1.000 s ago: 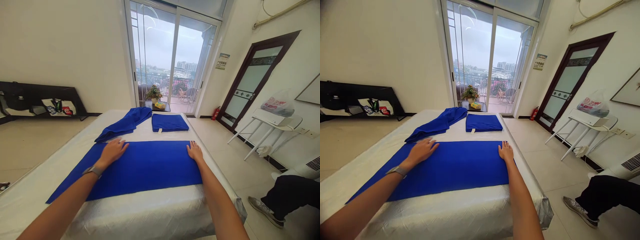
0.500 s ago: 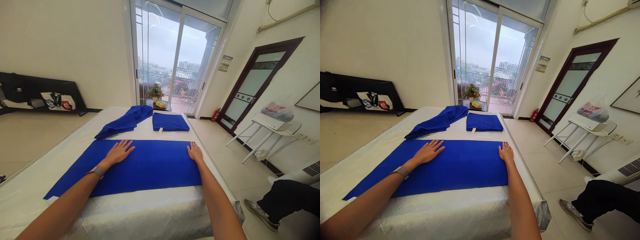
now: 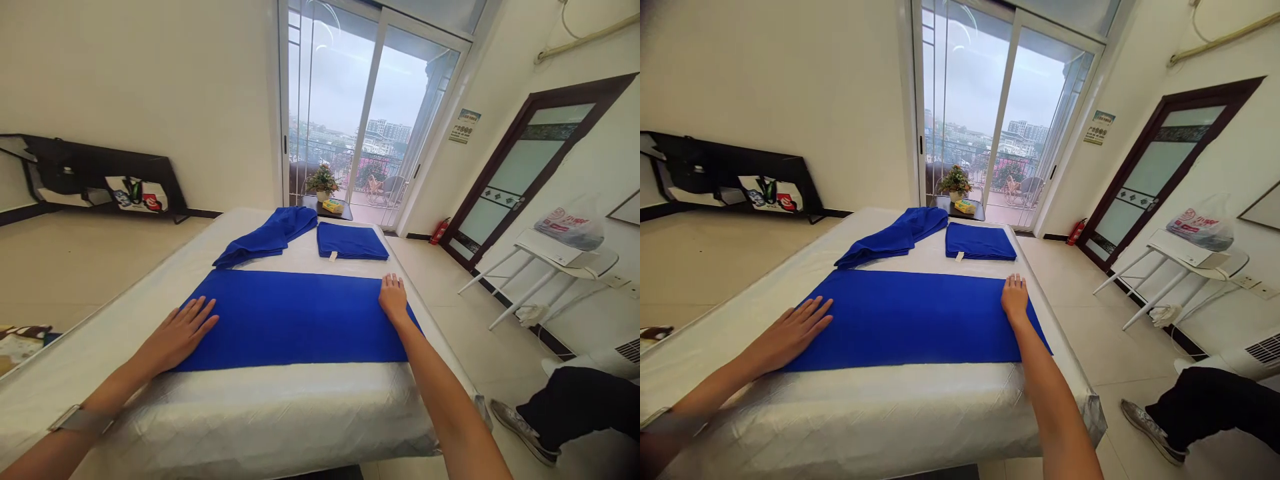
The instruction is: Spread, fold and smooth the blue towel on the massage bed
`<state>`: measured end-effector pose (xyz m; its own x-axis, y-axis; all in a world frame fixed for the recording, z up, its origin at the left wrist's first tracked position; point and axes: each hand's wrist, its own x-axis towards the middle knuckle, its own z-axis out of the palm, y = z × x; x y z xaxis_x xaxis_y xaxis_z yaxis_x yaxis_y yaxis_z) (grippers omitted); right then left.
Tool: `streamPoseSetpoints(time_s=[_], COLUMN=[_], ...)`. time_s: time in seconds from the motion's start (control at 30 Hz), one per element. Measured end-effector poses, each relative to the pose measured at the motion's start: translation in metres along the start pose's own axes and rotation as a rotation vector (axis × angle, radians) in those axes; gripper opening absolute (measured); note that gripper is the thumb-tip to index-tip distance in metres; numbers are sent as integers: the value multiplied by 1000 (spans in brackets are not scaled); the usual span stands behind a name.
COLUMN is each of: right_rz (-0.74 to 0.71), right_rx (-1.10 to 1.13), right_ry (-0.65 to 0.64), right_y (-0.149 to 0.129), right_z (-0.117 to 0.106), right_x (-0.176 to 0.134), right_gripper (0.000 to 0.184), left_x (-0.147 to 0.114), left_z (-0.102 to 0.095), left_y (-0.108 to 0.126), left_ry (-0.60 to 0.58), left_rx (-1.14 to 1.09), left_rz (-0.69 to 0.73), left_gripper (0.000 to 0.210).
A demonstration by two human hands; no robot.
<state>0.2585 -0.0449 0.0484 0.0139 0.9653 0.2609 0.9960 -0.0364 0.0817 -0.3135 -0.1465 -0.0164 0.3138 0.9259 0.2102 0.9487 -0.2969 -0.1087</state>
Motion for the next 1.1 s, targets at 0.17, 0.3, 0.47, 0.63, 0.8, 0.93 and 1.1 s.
streamPoseSetpoints(time_s=[0.17,0.3,0.47,0.63,0.8,0.93,1.1], right_rz=[-202,-355,-320,-161,49,104,77], right_rx=[251,397,408,320,189,151,160], right_ry=[-36,-152,-261,-298,-294,-279,-259], right_y=[-115,-180,-167,-90,13,66,76], right_z=[-27,-30,-23,-16,2,14,20], right_x=[-47,-90,-108,-105,-111,-118,-120], right_gripper=[56,66,69,72,74,74,74], left_x=[37,70,71,40,-13,-53,-67], left_z=[-21,-31,-29,-27,-15,1,2], left_y=[88,160,182,134,46,3,-1], left_ry=[45,-20,-67,-91,-105,-39,-84], left_rx=[-101,-239,-281,-236,-82,24,13], left_rz=[120,225,276,177,-25,-37,-1], left_gripper=[60,64,67,67,57,50,52])
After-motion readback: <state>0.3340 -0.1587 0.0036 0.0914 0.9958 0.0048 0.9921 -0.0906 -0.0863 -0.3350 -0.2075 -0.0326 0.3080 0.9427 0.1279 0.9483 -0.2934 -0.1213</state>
